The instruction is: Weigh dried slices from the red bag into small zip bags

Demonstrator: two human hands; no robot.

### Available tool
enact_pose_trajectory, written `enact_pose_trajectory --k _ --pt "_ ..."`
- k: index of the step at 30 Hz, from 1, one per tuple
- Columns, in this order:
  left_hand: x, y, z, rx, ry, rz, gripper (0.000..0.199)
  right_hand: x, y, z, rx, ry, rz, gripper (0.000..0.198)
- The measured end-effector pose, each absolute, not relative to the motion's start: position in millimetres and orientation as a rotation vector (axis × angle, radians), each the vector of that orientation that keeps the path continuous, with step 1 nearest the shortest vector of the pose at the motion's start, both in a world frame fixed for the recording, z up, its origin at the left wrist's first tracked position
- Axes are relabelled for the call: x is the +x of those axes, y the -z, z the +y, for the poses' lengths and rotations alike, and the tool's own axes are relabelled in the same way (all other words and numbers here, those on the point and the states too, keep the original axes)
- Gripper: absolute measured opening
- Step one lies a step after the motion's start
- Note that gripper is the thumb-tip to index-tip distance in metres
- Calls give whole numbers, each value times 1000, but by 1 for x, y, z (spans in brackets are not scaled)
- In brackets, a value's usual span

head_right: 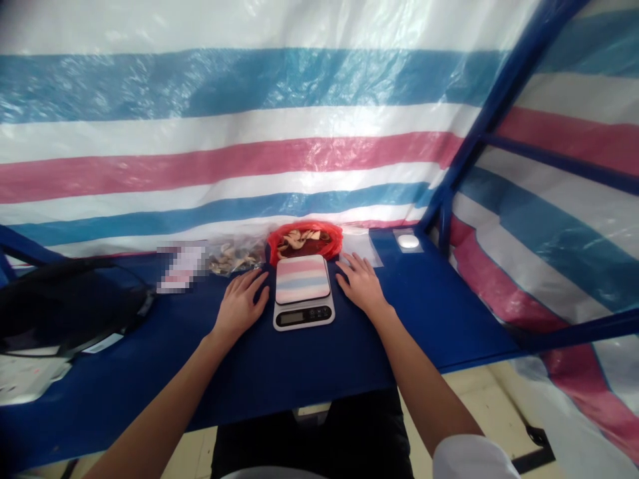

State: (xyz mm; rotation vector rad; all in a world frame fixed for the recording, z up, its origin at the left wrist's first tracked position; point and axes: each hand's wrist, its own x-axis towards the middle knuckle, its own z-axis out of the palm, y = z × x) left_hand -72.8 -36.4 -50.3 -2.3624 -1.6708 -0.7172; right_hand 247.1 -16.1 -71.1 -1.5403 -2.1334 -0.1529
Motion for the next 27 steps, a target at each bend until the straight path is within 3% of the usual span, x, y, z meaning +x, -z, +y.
enact_pose_trajectory --k 8,27 --pt "-70 62 -38 -2344 383 -1847 51 248 77 -18 -1673 85 -2223 43" --pt "-70 65 -38 -2364 521 -1805 50 250 82 -18 -1610 119 -2201 42"
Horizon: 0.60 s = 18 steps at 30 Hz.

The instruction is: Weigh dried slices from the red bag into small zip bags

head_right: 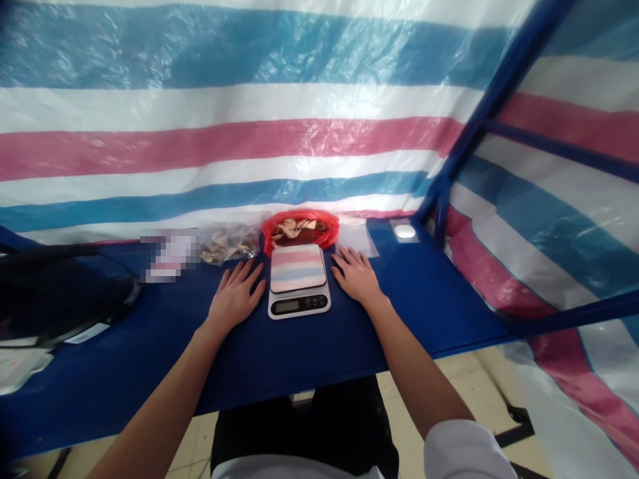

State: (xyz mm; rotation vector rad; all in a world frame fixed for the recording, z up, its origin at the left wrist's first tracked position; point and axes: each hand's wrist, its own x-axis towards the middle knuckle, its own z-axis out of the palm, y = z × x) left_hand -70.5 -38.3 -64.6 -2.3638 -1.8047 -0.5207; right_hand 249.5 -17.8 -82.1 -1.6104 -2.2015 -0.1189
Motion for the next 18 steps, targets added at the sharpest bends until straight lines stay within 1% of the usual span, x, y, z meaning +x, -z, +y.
enact_pose_trajectory --k 12,15,18 --pt "-68 60 -38 -2381 563 -1794 44 252 76 -17 -1565 78 -2168 39" --pt "-66 60 -35 -2374 555 -1805 43 259 70 -10 -1570 34 -2076 38" --pt "-65 61 -33 -2384 544 -1818 45 268 67 4 -1618 67 -2039 37"
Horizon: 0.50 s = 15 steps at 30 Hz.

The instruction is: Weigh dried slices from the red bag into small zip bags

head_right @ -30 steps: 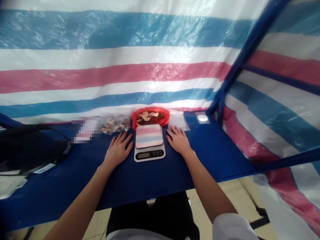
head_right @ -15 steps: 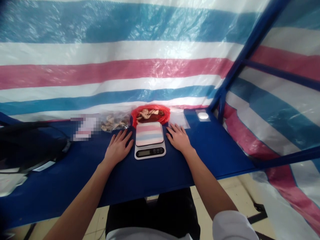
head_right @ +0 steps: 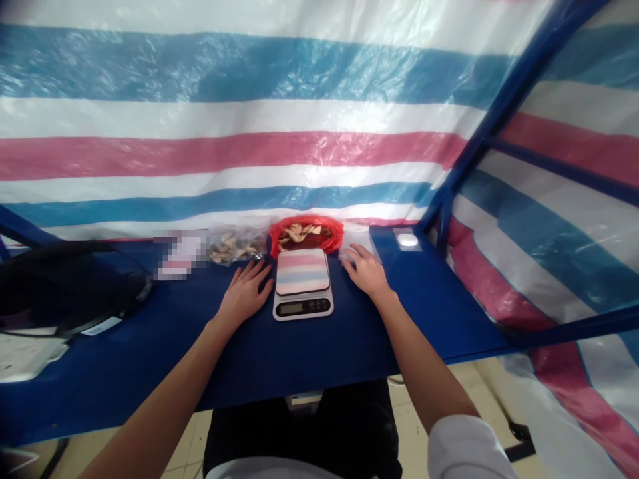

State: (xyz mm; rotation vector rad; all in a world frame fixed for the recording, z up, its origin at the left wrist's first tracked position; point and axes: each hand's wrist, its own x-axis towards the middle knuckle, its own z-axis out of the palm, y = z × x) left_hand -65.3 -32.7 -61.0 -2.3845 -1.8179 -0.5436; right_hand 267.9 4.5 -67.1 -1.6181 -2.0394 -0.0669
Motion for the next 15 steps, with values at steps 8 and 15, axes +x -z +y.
enact_pose_trajectory --k 8,15 --pt "-64 63 -34 -2384 553 -1819 47 279 78 25 -1609 132 -2189 39" --pt "-64 62 -34 -2384 525 -1841 49 277 77 18 -1562 101 -2136 35"
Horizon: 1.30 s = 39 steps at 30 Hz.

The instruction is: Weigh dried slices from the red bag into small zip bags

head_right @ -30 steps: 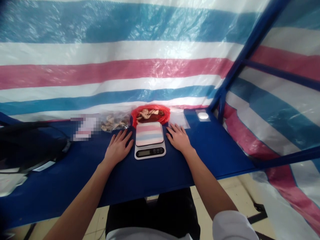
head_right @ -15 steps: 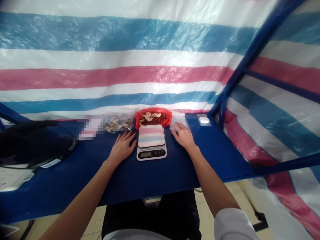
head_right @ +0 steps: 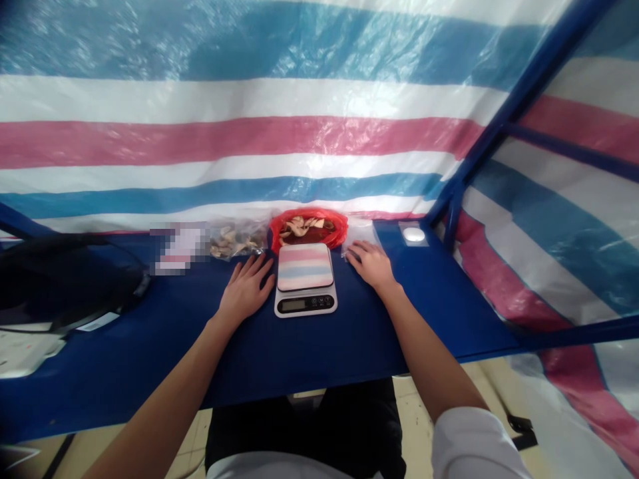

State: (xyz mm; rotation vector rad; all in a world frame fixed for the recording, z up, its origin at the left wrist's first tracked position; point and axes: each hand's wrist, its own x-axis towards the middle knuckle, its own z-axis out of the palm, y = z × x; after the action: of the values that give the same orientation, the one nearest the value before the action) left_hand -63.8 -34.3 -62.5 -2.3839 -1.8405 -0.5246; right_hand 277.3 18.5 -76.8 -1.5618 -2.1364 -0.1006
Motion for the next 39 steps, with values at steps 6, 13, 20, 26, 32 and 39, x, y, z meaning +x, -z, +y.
enact_pose_trajectory --k 6,13,20,26,32,39 --pt "-64 63 -34 -2381 525 -1827 48 274 69 13 -1568 139 -2076 34" --pt "-64 64 -33 -2379 569 -1842 46 275 62 5 -1575 51 -1828 33" --pt "-68 60 -34 -2388 736 -1843 40 282 33 -3 -1436 -314 -1535 35" --pt "-57 33 -40 -2496 1185 -1702 31 267 2 -7 -1253 -682 -1270 40" --pt "-15 -7 -31 -2717 1774 -1781 31 228 -21 -16 -929 -1112 -1047 37" --pt "21 -19 -10 -2677 2640 -2363 46 190 -24 -17 -694 -1430 -816 28"
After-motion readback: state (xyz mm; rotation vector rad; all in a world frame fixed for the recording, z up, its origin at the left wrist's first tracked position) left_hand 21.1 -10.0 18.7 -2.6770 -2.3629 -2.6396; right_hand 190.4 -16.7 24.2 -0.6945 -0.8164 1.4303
